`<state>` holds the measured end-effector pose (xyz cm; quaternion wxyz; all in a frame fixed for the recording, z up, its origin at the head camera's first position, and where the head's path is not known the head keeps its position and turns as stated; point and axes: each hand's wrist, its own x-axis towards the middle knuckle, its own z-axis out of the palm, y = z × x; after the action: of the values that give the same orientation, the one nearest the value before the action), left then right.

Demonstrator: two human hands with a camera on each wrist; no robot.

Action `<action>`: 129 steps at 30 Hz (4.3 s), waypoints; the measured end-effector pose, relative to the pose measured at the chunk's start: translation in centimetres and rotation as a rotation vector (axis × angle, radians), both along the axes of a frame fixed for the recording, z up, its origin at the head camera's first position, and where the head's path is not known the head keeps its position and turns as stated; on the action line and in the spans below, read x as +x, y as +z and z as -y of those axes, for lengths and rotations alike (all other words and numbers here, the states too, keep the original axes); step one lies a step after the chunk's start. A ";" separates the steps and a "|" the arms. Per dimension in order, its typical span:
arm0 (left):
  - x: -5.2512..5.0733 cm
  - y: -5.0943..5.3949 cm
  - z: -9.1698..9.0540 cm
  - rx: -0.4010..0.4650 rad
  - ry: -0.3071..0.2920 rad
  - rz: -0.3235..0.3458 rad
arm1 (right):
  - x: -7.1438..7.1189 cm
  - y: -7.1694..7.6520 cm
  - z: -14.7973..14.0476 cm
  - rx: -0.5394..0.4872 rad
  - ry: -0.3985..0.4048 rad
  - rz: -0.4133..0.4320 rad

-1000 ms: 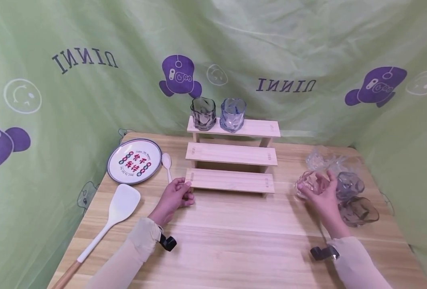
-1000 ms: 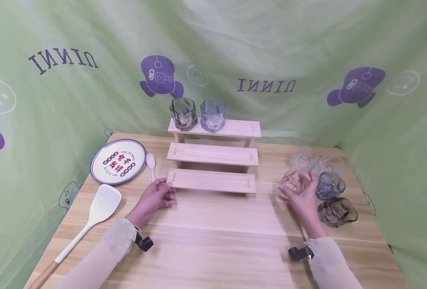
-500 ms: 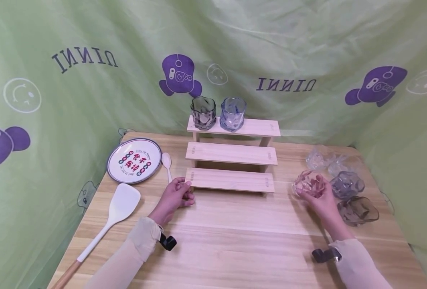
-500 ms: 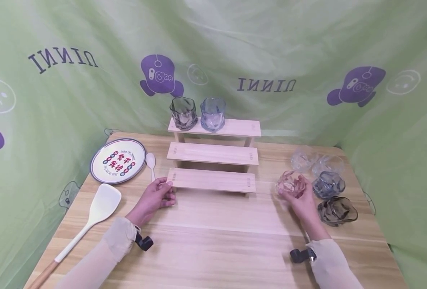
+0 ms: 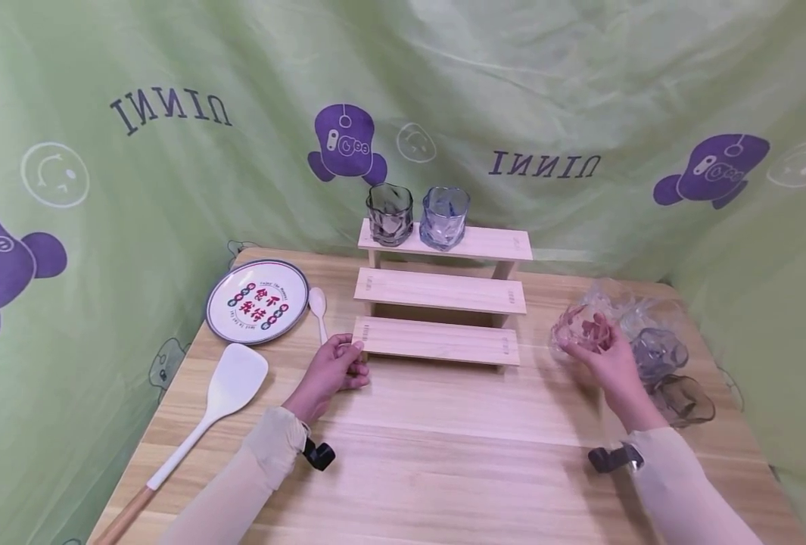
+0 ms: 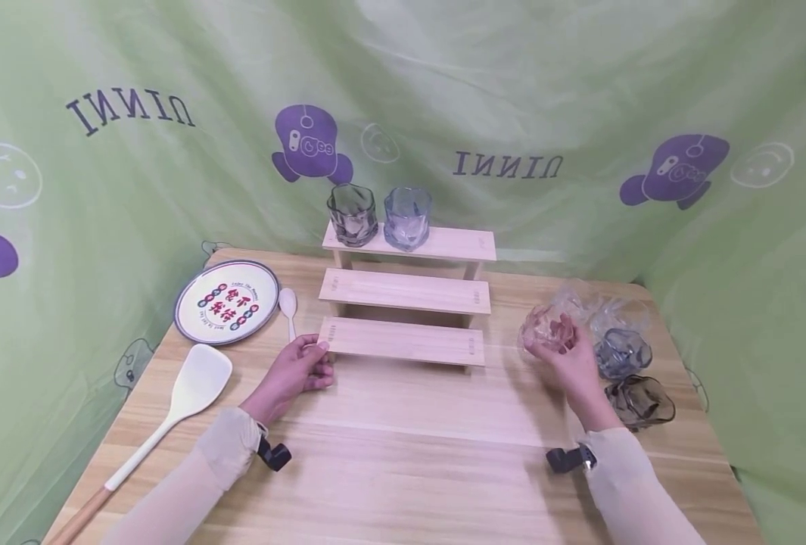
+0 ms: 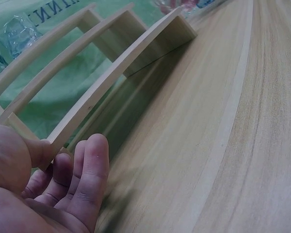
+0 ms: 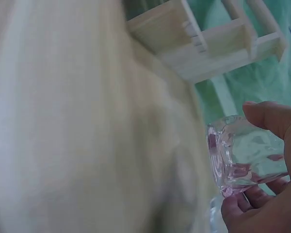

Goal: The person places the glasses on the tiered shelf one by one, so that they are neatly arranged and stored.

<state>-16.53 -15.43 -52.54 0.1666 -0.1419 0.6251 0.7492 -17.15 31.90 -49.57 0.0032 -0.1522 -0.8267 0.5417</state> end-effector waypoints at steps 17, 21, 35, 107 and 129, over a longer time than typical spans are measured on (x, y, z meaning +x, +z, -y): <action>0.1 0.0 -0.1 -0.014 -0.006 -0.004 | -5.8 11.0 4.4 -0.003 0.122 -0.191; 0.2 -0.1 -0.1 -0.011 -0.010 -0.007 | -6.7 12.1 5.2 -0.010 0.121 -0.214; 0.4 -0.2 -0.7 0.014 0.005 -0.020 | -10.0 13.8 9.4 -0.049 0.229 -0.211; -0.1 0.3 0.2 0.001 -0.086 0.003 | 11.2 0.3 -13.2 0.158 0.013 -0.024; -0.4 0.5 0.7 -0.013 -0.044 0.022 | 11.3 -2.0 -11.5 0.218 -0.021 0.048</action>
<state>-16.97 -16.16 -52.05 0.1888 -0.1375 0.6311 0.7397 -5.86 43.36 -51.60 0.0055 -0.1728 -0.8788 0.4448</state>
